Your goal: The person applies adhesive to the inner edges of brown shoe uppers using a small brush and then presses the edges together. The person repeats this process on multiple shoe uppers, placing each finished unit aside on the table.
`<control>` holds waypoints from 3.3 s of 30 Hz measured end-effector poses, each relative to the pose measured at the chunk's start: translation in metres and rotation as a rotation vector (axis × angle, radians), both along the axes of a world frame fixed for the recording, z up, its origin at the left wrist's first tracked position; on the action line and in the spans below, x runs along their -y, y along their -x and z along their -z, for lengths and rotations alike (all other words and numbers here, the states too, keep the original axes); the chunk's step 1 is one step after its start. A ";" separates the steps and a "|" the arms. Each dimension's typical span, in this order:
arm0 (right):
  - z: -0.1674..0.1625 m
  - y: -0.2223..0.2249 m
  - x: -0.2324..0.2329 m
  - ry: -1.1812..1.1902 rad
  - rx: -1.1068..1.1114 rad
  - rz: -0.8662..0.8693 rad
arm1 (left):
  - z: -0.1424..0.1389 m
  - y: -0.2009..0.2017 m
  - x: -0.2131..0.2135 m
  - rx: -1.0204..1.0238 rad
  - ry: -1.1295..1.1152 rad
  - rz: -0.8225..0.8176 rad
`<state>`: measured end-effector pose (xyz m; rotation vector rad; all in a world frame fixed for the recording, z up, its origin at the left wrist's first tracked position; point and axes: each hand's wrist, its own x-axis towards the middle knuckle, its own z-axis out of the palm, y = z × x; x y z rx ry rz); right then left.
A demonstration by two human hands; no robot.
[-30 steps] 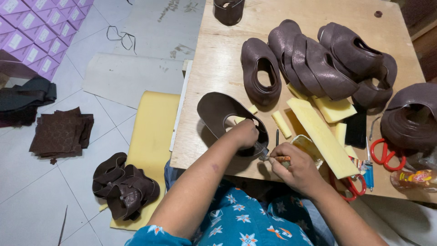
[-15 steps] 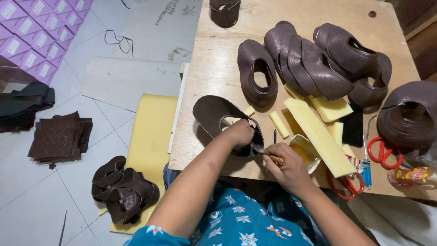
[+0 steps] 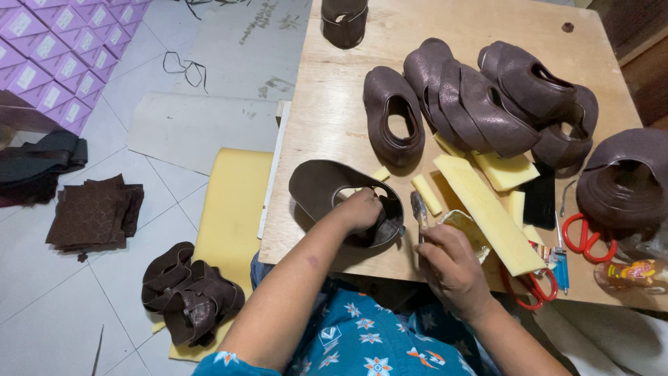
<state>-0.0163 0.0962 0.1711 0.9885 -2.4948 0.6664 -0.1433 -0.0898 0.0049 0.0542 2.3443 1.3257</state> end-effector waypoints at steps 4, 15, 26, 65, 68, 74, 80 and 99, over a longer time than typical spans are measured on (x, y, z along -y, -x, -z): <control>-0.012 0.002 -0.004 0.121 -0.028 0.040 | -0.007 -0.006 0.010 0.110 -0.080 -0.083; 0.023 0.126 0.044 -0.277 0.425 0.181 | -0.032 -0.040 0.001 -0.325 -0.070 -0.097; 0.035 0.172 0.077 -0.404 0.581 0.232 | -0.052 -0.058 0.017 -0.361 -0.071 -0.317; -0.006 0.498 0.024 0.651 0.799 0.616 | -0.048 0.011 0.043 -0.283 0.400 -0.207; -0.031 0.471 0.023 0.076 0.794 0.536 | -0.044 0.013 0.041 -0.309 0.417 -0.221; -0.041 0.337 0.036 -0.634 0.908 0.193 | -0.042 0.011 0.040 -0.299 0.440 -0.209; -0.010 0.242 0.020 -0.609 0.518 0.081 | -0.041 0.004 0.038 -0.383 0.456 -0.224; -0.005 0.156 0.030 -0.499 0.406 0.299 | -0.036 -0.013 0.051 -0.435 0.132 -0.326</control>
